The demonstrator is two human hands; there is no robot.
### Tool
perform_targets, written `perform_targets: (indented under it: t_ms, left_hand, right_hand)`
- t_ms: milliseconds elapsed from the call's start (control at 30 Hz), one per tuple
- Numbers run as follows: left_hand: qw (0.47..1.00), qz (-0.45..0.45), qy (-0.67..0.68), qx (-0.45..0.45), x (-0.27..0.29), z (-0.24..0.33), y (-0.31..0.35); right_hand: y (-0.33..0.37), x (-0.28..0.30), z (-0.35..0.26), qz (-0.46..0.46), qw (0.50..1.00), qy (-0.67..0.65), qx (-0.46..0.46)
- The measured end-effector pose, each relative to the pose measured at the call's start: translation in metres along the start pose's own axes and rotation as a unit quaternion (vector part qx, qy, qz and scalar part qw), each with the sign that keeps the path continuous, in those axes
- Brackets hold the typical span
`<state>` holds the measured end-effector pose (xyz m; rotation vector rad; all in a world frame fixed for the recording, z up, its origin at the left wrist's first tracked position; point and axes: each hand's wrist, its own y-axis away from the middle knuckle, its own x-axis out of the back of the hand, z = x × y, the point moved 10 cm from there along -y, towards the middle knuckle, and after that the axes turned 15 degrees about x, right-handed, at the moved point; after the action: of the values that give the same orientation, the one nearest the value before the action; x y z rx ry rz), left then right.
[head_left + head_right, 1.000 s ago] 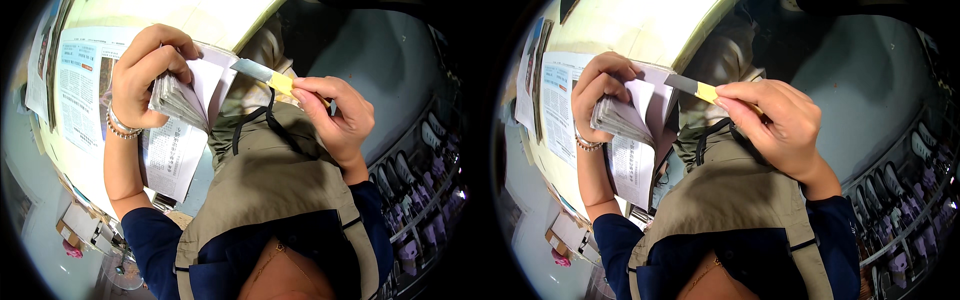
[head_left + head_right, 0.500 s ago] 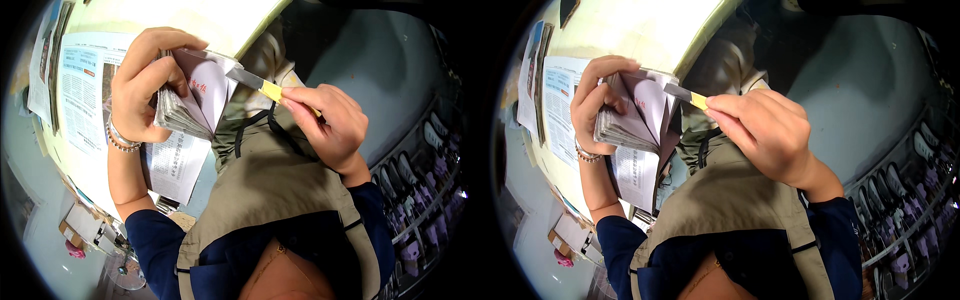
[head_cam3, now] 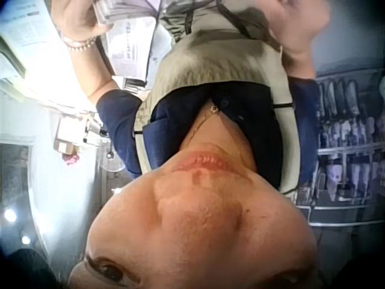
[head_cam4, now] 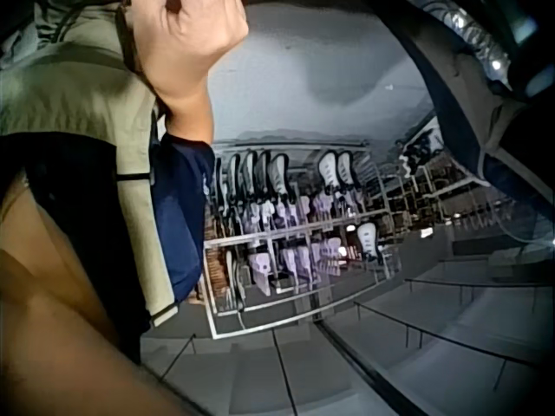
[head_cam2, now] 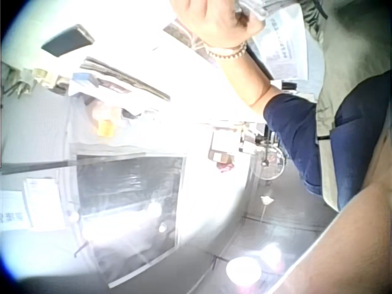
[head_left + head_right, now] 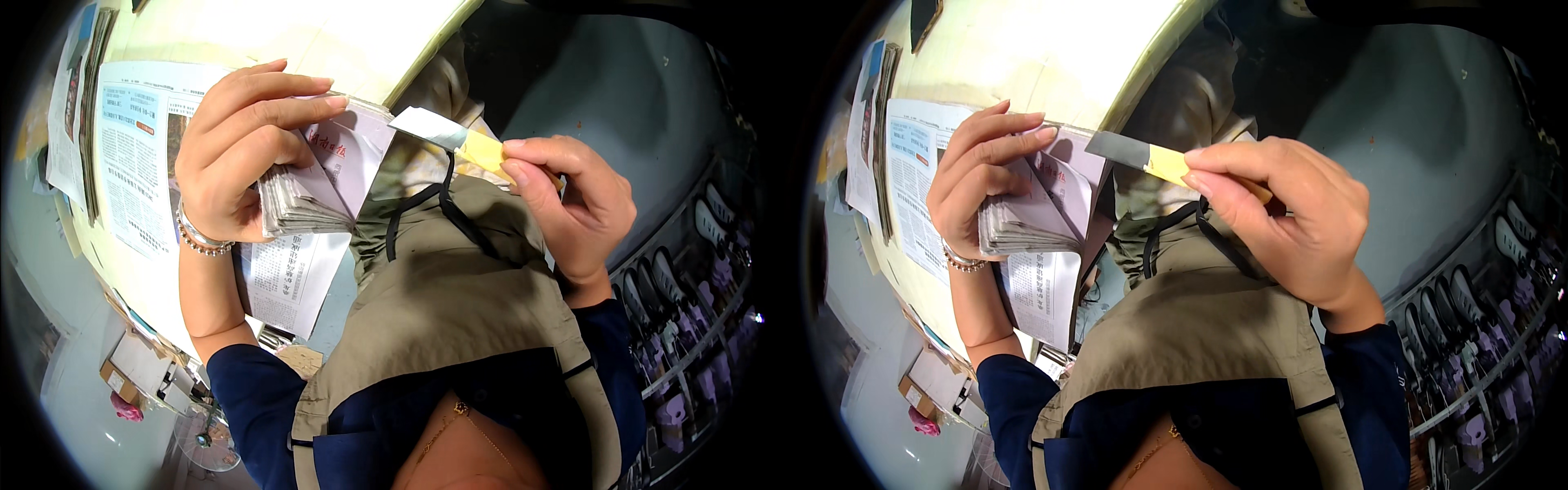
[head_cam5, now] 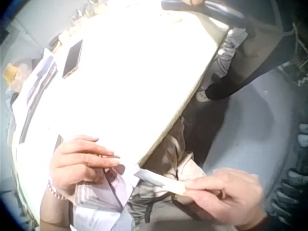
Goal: The person uses a yellow utility knife to trim the edges of a stack of folded paper sheets. They hold the stack in their left hand and carefully slice along the edges with the knife in their right hand, repeating the action on different sides of the stack.
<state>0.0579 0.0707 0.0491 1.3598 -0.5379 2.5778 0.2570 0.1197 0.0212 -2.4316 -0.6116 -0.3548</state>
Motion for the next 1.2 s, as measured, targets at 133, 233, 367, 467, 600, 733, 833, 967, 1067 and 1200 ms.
perform_targets:
  t_ms: [133, 233, 367, 467, 600, 733, 833, 967, 1067, 1200]
  left_hand:
    - [1.0, 0.001, -0.001, -0.007, 0.0, 0.001, -0.001]
    - [1.0, 0.005, 0.003, -0.007, 0.0, 0.001, -0.002]
    - [1.0, -0.005, 0.009, -0.002, 0.0, 0.002, -0.003]
    - [1.0, -0.01, 0.019, -0.002, 0.0, 0.001, -0.003]
    - [1.0, -0.007, 0.013, -0.002, 0.0, 0.002, -0.003]
    - [1.0, -0.021, 0.005, -0.014, -0.004, -0.003, 0.003]
    - [0.999, -0.025, 0.005, -0.019, -0.005, -0.004, 0.003]
    - [0.999, -0.029, 0.003, -0.023, -0.004, -0.004, 0.003]
    - [0.999, -0.028, 0.003, -0.023, -0.005, -0.004, 0.003]
    - [0.999, -0.027, 0.003, -0.023, -0.004, -0.003, 0.003]
  right_hand:
    - [-0.01, 0.002, -0.003, -0.007, 1.0, -0.013, 0.021]
    - [-0.018, 0.0, -0.01, -0.028, 0.999, 0.007, 0.046]
    - [-0.022, -0.003, -0.015, -0.043, 0.997, 0.025, 0.053]
    - [-0.023, -0.004, -0.017, -0.043, 0.997, 0.034, 0.06]
    - [-0.024, -0.007, -0.019, -0.044, 0.996, 0.041, 0.068]
    - [-0.029, -0.011, -0.022, -0.069, 0.993, 0.049, 0.083]
    - [-0.03, -0.012, -0.024, -0.086, 0.991, 0.049, 0.094]
    - [-0.032, -0.014, -0.024, -0.094, 0.99, 0.048, 0.091]
    - [-0.033, -0.015, -0.024, -0.096, 0.99, 0.049, 0.094]
    - [-0.033, -0.016, -0.024, -0.099, 0.989, 0.048, 0.094]
